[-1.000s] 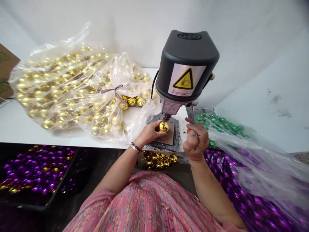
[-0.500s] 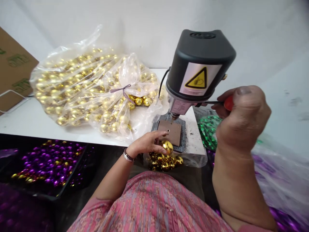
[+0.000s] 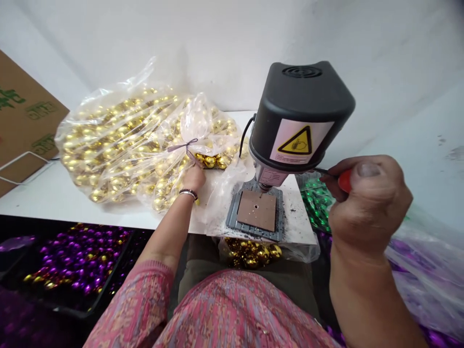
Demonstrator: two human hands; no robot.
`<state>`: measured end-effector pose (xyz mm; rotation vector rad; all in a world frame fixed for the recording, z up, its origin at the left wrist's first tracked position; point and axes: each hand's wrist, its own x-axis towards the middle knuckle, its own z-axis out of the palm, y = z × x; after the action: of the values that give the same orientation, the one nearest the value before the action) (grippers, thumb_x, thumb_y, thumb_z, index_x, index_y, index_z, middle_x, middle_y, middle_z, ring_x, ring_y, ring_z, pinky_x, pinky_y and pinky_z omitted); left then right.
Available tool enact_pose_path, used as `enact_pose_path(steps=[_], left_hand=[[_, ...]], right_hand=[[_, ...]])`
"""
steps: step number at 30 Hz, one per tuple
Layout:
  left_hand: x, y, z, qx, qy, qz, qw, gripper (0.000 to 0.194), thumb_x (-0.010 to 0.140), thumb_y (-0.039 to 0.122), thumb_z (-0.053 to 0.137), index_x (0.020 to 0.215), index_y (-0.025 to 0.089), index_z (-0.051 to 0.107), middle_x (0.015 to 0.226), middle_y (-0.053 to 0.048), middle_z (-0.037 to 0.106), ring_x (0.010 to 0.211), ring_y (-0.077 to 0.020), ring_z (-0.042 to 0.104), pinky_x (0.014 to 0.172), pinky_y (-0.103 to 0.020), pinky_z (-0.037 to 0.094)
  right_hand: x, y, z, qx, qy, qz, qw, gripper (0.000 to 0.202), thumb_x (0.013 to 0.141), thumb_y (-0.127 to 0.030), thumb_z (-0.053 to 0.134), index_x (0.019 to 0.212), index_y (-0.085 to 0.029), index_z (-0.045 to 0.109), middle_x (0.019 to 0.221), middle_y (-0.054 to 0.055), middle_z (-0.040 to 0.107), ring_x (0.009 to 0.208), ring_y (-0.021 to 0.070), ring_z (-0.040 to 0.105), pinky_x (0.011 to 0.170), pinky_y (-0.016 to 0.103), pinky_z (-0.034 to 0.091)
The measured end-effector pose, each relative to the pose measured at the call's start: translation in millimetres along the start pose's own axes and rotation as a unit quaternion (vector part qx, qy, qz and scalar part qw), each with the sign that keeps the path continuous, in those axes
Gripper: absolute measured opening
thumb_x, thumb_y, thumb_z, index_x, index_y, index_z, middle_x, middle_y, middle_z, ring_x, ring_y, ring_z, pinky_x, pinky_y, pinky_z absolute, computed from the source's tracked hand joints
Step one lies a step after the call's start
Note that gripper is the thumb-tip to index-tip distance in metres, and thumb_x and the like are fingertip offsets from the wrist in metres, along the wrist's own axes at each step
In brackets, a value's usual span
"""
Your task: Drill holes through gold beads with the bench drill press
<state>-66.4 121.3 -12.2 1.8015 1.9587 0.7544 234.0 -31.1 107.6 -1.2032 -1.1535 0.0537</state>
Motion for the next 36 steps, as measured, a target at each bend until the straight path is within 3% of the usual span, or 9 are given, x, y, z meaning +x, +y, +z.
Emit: enact_pose_path(steps=[3, 8, 15, 18, 20, 24, 26, 29, 36], left_hand=[[1.9, -3.6, 1.3, 0.069, 0.012, -0.057, 0.996, 0.039, 0.088, 0.018, 0.056, 0.125, 0.004, 0.061, 0.115, -0.021, 0.069, 0.110, -0.0303, 0.062, 0.097, -0.040, 0.043], [0.3, -4.5, 2.2, 0.086, 0.016, -0.041, 0.995, 0.039, 0.088, 0.028, 0.056, 0.121, 0.010, 0.066, 0.122, -0.020, 0.069, 0.111, -0.0324, 0.064, 0.095, -0.038, 0.046], [-4.8, 4.9, 9.3, 0.092, -0.061, -0.049, 0.993, 0.044, 0.080, 0.039, 0.067, 0.116, 0.013, 0.067, 0.106, -0.016, 0.073, 0.098, -0.0300, 0.067, 0.085, -0.034, 0.048], [-13.7, 14.7, 7.0, 0.036, -0.045, -0.052, 0.997, 0.040, 0.079, 0.036, 0.068, 0.110, 0.012, 0.066, 0.096, -0.014, 0.072, 0.091, -0.0275, 0.066, 0.082, -0.034, 0.048], [-25.5, 18.7, 0.7, -0.099, -0.046, -0.067, 0.992, 0.043, 0.078, 0.038, 0.068, 0.113, 0.014, 0.064, 0.092, -0.010, 0.070, 0.083, -0.0229, 0.066, 0.076, -0.032, 0.049], [-60.3, 17.9, -12.5, -0.486, -0.148, -0.106, 0.855, 0.051, 0.078, 0.042, 0.067, 0.123, 0.022, 0.054, 0.092, -0.005, 0.068, 0.074, -0.0165, 0.067, 0.064, -0.026, 0.050], [-77.9, 16.5, -14.0, -0.560, -0.193, -0.108, 0.799, 0.047, 0.076, 0.045, 0.069, 0.115, 0.020, 0.057, 0.092, -0.006, 0.068, 0.074, -0.0161, 0.066, 0.061, -0.025, 0.049], [-98.0, 20.6, -9.2, -0.597, -0.216, -0.095, 0.767, 0.051, 0.074, 0.043, 0.075, 0.116, 0.019, 0.059, 0.095, -0.006, 0.068, 0.074, -0.0139, 0.063, 0.061, -0.023, 0.048], [-120.1, 56.7, 9.3, -0.387, -0.205, 0.050, 0.897, 0.069, 0.074, 0.036, 0.080, 0.136, 0.023, 0.054, 0.111, -0.006, 0.068, 0.082, -0.0132, 0.060, 0.069, -0.024, 0.049]], right_hand=[[-0.2, -1.4, 0.4, 0.000, 0.004, 0.004, 1.000, 0.040, 0.087, -0.051, 0.048, 0.068, -0.019, 0.063, 0.057, -0.001, 0.053, 0.055, 0.0112, 0.053, 0.058, 0.032, 0.040], [-3.6, -1.4, 2.9, 0.008, 0.024, 0.009, 1.000, 0.039, 0.086, -0.050, 0.049, 0.067, -0.019, 0.063, 0.057, -0.001, 0.053, 0.057, 0.0117, 0.053, 0.060, 0.032, 0.039], [-8.8, 0.1, -0.6, 0.017, -0.009, 0.008, 1.000, 0.035, 0.088, -0.047, 0.048, 0.074, -0.018, 0.063, 0.062, -0.002, 0.055, 0.061, 0.0093, 0.054, 0.062, 0.029, 0.040], [-8.1, 1.9, -3.1, 0.032, -0.025, -0.003, 0.999, 0.036, 0.089, -0.048, 0.049, 0.076, -0.018, 0.063, 0.065, -0.002, 0.056, 0.061, 0.0077, 0.053, 0.064, 0.028, 0.043], [-7.4, 3.2, -3.9, 0.033, -0.038, -0.012, 0.999, 0.037, 0.090, -0.049, 0.049, 0.077, -0.018, 0.063, 0.065, -0.003, 0.055, 0.060, 0.0066, 0.051, 0.065, 0.027, 0.044], [-7.1, 4.6, -3.8, 0.030, -0.044, -0.024, 0.998, 0.041, 0.092, -0.052, 0.047, 0.077, -0.017, 0.062, 0.064, -0.003, 0.055, 0.058, 0.0047, 0.048, 0.064, 0.024, 0.044], [-7.4, 4.2, -3.4, 0.029, -0.042, -0.031, 0.998, 0.043, 0.093, -0.053, 0.045, 0.078, -0.017, 0.062, 0.065, -0.003, 0.055, 0.057, 0.0040, 0.048, 0.064, 0.023, 0.044], [-7.8, 3.1, -3.2, 0.029, -0.044, -0.041, 0.998, 0.044, 0.094, -0.054, 0.045, 0.078, -0.017, 0.062, 0.065, -0.003, 0.056, 0.058, 0.0036, 0.049, 0.061, 0.021, 0.043], [-8.6, 1.3, -3.3, 0.025, -0.057, -0.056, 0.996, 0.040, 0.097, -0.051, 0.039, 0.084, -0.020, 0.060, 0.065, -0.004, 0.054, 0.058, 0.0040, 0.049, 0.056, 0.021, 0.040]])
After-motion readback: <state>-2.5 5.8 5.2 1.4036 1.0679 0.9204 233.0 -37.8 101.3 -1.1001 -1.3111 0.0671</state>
